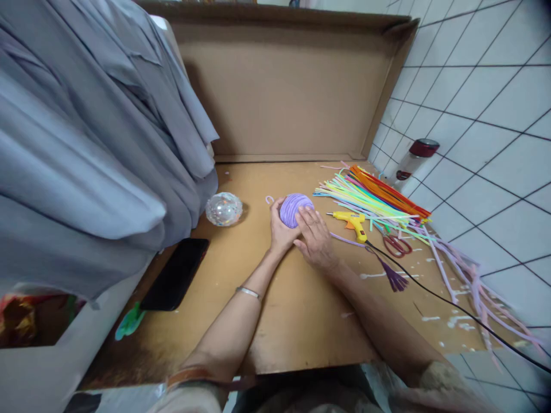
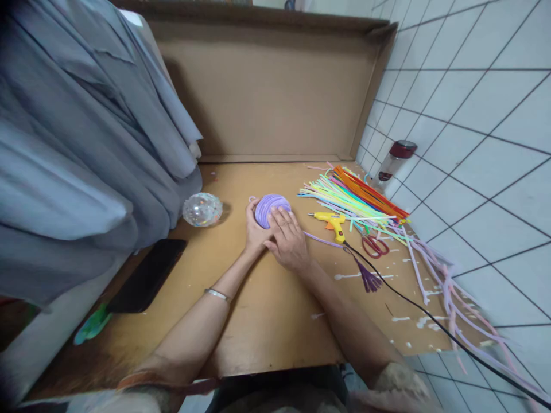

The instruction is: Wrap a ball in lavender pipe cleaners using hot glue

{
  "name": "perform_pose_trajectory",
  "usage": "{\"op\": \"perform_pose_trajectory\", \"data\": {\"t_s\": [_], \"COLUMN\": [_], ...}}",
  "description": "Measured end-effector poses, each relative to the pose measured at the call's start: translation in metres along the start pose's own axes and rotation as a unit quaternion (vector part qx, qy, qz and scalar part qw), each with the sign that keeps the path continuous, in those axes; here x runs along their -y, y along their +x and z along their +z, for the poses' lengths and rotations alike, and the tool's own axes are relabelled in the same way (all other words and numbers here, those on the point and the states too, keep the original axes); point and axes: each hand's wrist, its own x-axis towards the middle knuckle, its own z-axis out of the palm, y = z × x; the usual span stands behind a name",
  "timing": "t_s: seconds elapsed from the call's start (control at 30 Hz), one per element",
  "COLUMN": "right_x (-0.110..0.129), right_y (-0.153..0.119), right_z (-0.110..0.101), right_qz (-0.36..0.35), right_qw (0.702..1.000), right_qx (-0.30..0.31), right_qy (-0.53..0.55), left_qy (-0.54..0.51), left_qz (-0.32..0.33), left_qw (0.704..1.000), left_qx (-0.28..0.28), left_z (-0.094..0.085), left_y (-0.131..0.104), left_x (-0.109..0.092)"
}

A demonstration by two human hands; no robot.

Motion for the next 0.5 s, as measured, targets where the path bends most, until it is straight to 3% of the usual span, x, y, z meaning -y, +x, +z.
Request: {"op": "perform_pose_trajectory", "data": {"t_s": [0.13, 0.37, 0.5], "right_x": [-0.005, -0.025, -0.012], "right_y": [0.002, 0.003, 0.005], "right_z": [0.001, 0.003, 0.002], "right_qz": [0.02, 0.17, 0.075], "right_qw": [1.0, 0.985, 0.997], "right_qx": [0.003, -0.027, -0.009], "right_qy": [0.004, 0.024, -0.014], "left_qy": [-0.024, 0.017, 0.005], "left_qz": [0.0, 0.09, 0.118], "left_qw": [1.0, 0.994, 0.99], "left_qx": [0.012, 0.056, 0.072], "left_z": [0.006, 0.007, 0.008], "left_y": [-0.004, -0.008, -0.007], "left_x": [0.002, 0.0, 0.012]}}
